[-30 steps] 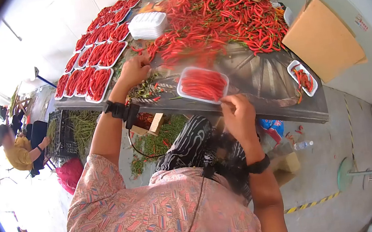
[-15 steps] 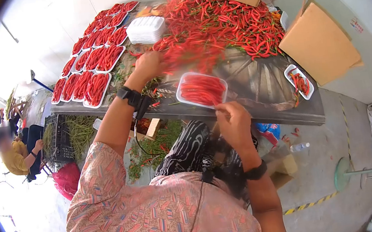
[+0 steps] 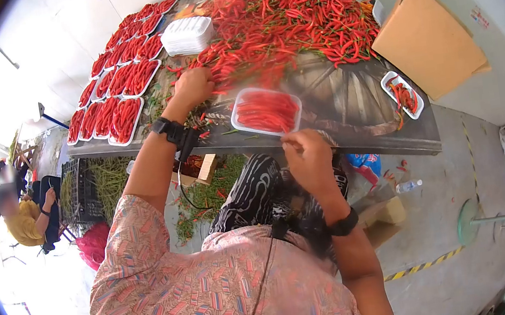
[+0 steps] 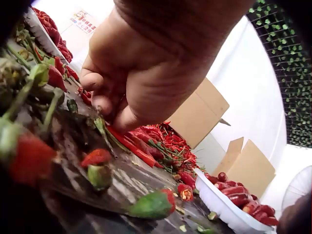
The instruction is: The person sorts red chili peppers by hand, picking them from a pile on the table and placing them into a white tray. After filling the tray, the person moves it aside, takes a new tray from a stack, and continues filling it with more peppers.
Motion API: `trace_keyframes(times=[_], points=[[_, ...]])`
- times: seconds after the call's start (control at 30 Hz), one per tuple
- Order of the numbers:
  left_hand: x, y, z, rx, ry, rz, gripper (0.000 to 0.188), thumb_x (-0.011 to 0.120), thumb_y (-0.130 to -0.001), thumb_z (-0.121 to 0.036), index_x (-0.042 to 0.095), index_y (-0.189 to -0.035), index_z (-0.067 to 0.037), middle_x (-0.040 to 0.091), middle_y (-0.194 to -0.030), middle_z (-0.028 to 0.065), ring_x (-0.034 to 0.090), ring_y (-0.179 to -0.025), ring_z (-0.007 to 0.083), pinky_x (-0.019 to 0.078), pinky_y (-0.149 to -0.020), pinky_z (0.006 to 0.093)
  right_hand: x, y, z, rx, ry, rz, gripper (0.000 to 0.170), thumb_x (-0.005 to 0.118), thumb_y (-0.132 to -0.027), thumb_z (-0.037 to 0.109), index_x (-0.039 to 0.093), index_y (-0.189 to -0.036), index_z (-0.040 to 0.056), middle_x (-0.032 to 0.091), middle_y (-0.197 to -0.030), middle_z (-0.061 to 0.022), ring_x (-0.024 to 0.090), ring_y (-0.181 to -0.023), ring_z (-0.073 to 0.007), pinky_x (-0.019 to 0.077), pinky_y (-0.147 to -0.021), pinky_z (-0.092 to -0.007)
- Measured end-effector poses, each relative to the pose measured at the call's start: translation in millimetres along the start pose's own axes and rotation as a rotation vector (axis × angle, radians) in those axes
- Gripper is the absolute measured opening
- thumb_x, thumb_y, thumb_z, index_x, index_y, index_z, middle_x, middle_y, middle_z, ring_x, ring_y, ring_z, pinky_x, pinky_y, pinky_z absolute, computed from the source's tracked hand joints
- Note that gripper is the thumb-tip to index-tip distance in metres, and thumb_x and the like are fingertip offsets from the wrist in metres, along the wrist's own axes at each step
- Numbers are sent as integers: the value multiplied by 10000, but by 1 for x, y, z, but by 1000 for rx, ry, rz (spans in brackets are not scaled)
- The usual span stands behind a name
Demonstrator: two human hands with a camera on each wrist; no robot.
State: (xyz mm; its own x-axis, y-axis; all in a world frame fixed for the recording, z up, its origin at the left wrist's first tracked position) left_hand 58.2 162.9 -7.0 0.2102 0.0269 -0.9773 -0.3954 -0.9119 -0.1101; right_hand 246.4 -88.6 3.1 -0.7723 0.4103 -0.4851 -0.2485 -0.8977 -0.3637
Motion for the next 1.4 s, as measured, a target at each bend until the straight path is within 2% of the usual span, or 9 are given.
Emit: trace_keyframes(times=[0.17, 0.23, 0.43, 0.5, 0.63, 0.73, 0.93, 1.17, 1.4], points=[[-20, 11, 15, -78, -19, -38, 205, 590, -754, -215, 674, -883, -80, 669, -896, 174, 640, -887, 350, 502, -772, 470, -16, 1, 2, 18, 3, -43, 116, 626, -787, 37, 664, -892, 5, 637, -836, -131, 640, -750, -248, 494, -689, -311], [-37, 15, 35, -23, 93, -246, 196, 576, -756, -159, 678, -895, -65, 674, -875, 173, 645, -872, 352, 500, -782, 472, -21, 2, 0, 33, 10, -48, 114, 623, -790, 32, 662, -893, 1, 639, -838, -133, 643, -745, -247, 493, -685, -310], [-89, 60, 52, -51, 392, -419, 219, 587, -783, -123, 693, -966, -67, 696, -807, 134, 683, -780, 272, 523, -720, 363, -19, -1, 8, 13, 1, -52, 104, 616, -796, 12, 656, -891, -6, 643, -840, -136, 648, -743, -248, 493, -680, -305], [-105, 78, 47, -41, 461, -460, 170, 638, -821, -104, 671, -958, -8, 677, -751, 88, 628, -660, 131, 490, -629, 281, -15, -2, 15, -55, -35, -68, 130, 628, -801, 14, 660, -927, 7, 614, -778, -51, 476, -617, -114, 398, -579, -257], [-118, 117, -3, 88, 802, -356, 111, 610, -857, -32, 659, -951, 3, 635, -773, -7, 543, -694, 35, 440, -627, 208, -4, -9, 39, -68, -42, -34, 120, 632, -790, 4, 655, -908, 1, 642, -816, -124, 646, -743, -231, 490, -677, -303], [-104, 137, -58, 180, 955, -42, 96, 616, -860, -23, 655, -941, 11, 604, -780, -23, 508, -708, 28, 424, -641, 196, 8, -15, 63, -111, -171, 81, 124, 643, -808, 17, 661, -930, 1, 658, -822, -83, 631, -746, -147, 482, -683, -270], [-67, 141, -105, 302, 1047, 89, 114, 614, -794, -66, 669, -872, -5, 619, -730, 48, 528, -623, 88, 436, -570, 257, 34, -3, 49, 118, -546, 325, 129, 625, -886, 73, 665, -990, 7, 649, -830, 7, 517, -661, -15, 406, -543, -175], [-41, 152, -129, 270, 1326, 118, 177, 622, -869, -58, 617, -1037, -1, 613, -808, -34, 523, -700, 25, 432, -622, 194, 31, 12, 20, 270, -689, 286, 121, 613, -900, 94, 643, -976, 4, 661, -837, -10, 511, -624, -11, 425, -516, -173], [-19, 173, -134, 183, 1023, 152, 148, 687, -818, -103, 667, -928, -6, 594, -716, -19, 486, -634, 29, 420, -566, 221, 7, 12, -1, 349, -797, -9, 100, 642, -871, 49, 633, -941, -22, 639, -830, -5, 555, -715, -46, 441, -642, -185]])
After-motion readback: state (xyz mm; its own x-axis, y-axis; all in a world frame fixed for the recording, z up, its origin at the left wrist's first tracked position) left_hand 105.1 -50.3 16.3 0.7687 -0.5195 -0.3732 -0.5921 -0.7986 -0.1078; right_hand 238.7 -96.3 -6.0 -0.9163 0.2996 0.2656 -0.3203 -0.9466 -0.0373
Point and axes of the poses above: each hand's wrist, its own y-axis away from the middle knuckle, its own x-axis out of the palm, z = x × y, the point moved 10 cm from there along -y, towards the middle knuckle
